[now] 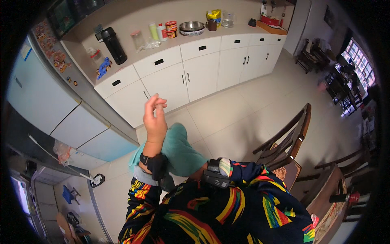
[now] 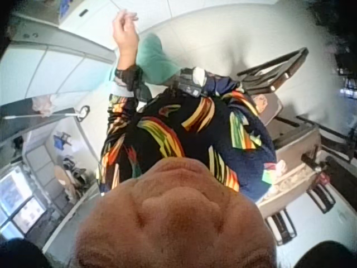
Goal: The person wipes a wooden cutting board with a white cloth, then washes hands at the sink using soap and water. They dry hands with a purple cloth, wipe the sink area, and later wipe a dining chair with a light blue cloth.
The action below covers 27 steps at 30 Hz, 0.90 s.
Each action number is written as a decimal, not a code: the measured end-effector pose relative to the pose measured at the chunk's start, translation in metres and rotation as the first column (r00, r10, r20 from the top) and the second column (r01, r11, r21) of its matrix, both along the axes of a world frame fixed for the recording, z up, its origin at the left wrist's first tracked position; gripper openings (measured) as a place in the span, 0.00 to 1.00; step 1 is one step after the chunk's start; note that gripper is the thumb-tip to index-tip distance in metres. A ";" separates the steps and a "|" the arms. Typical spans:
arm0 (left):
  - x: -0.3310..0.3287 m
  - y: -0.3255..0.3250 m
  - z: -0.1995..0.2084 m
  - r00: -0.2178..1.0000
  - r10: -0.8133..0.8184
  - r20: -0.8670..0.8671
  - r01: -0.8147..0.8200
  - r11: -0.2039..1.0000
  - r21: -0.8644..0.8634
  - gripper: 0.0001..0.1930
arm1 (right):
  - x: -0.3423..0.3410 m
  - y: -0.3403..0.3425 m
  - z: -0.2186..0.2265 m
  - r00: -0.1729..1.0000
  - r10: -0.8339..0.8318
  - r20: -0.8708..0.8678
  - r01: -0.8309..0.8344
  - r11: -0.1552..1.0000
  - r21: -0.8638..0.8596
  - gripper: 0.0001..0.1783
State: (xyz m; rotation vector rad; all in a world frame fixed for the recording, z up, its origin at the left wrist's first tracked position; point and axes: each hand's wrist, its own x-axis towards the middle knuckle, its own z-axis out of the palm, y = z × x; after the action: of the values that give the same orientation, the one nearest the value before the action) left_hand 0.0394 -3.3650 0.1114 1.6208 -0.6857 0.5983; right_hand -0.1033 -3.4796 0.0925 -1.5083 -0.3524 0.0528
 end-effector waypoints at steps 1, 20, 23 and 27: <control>0.003 0.006 -0.010 0.974 0.169 0.150 -0.200 0.953 0.228 0.20 | -0.001 0.004 0.001 1.000 0.008 0.026 -0.007 1.000 -0.023 0.15; -0.090 0.038 -0.020 0.834 -0.367 -0.413 0.529 0.747 0.404 0.14 | 0.016 -0.004 0.018 0.717 0.325 0.616 0.150 0.791 -0.592 0.26; -0.095 0.036 0.010 0.900 -0.260 -0.349 0.435 0.529 0.729 0.11 | 0.019 -0.011 0.010 0.790 0.300 0.535 0.128 0.773 -0.621 0.26; -0.109 0.036 0.055 0.882 -0.112 -0.457 0.471 0.211 0.856 0.08 | 0.025 -0.017 0.013 0.902 0.252 0.351 0.056 0.738 -0.672 0.23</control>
State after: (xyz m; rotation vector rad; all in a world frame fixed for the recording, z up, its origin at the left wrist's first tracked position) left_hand -0.0694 -3.3289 0.1666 2.5353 -1.2285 -0.5770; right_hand -0.0778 -3.4968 0.1051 -2.2329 -0.8368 -0.0745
